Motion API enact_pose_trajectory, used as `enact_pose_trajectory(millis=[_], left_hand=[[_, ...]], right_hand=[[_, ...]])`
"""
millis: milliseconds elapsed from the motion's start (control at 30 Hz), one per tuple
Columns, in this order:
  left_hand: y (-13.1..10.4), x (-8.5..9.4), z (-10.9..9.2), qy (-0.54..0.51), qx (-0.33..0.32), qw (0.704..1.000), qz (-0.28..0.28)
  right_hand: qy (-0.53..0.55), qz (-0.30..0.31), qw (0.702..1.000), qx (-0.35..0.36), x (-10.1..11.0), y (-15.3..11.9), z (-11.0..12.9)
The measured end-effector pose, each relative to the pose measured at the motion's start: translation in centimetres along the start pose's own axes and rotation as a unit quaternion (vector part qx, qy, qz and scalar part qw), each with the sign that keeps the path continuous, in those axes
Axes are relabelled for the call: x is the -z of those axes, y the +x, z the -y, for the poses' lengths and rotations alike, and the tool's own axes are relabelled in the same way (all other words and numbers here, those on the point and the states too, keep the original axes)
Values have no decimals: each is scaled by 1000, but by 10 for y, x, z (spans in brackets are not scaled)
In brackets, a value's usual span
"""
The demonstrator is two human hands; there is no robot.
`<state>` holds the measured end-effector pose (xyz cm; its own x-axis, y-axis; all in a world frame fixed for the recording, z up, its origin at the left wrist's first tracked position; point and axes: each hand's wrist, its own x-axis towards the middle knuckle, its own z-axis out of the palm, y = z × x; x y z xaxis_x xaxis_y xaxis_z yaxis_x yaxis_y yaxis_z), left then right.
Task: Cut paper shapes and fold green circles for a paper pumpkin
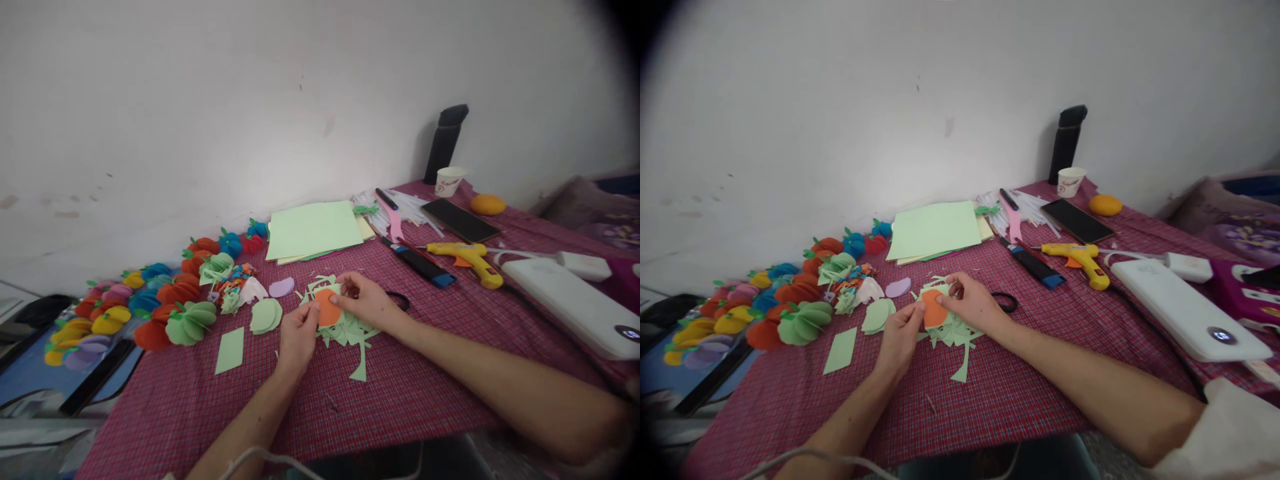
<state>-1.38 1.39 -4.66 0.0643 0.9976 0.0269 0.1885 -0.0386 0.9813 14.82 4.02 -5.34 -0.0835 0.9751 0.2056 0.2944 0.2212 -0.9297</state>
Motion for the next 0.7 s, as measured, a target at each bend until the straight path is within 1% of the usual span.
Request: enact_pose_trajectory(millis=[33,100,233,300,367,500,600,700], left_hand=[[0,-1,0,-16,7,1000,-2],[0,-2,-1,-50,14,999,-2],[-2,-5,-5,-83,16,996,6],[-3,-5,-7,-92,18,996,10],[-4,-6,-8,-104,21,994,17],[-4,-5,-11,-116,35,992,34],[-2,-1,-15,-125,33,991,40],[0,4,-18,-107,35,992,54]], right_hand=[[10,-10,1000,-8,1,0,2],[42,2,999,-33,3,0,9],[147,102,979,-100,7,-1,20],[168,125,969,-129,7,-3,21],[176,131,965,-145,7,-4,21],[205,146,956,-149,7,-4,20],[189,142,960,-150,8,-4,22],[149,135,970,-136,10,-5,24]])
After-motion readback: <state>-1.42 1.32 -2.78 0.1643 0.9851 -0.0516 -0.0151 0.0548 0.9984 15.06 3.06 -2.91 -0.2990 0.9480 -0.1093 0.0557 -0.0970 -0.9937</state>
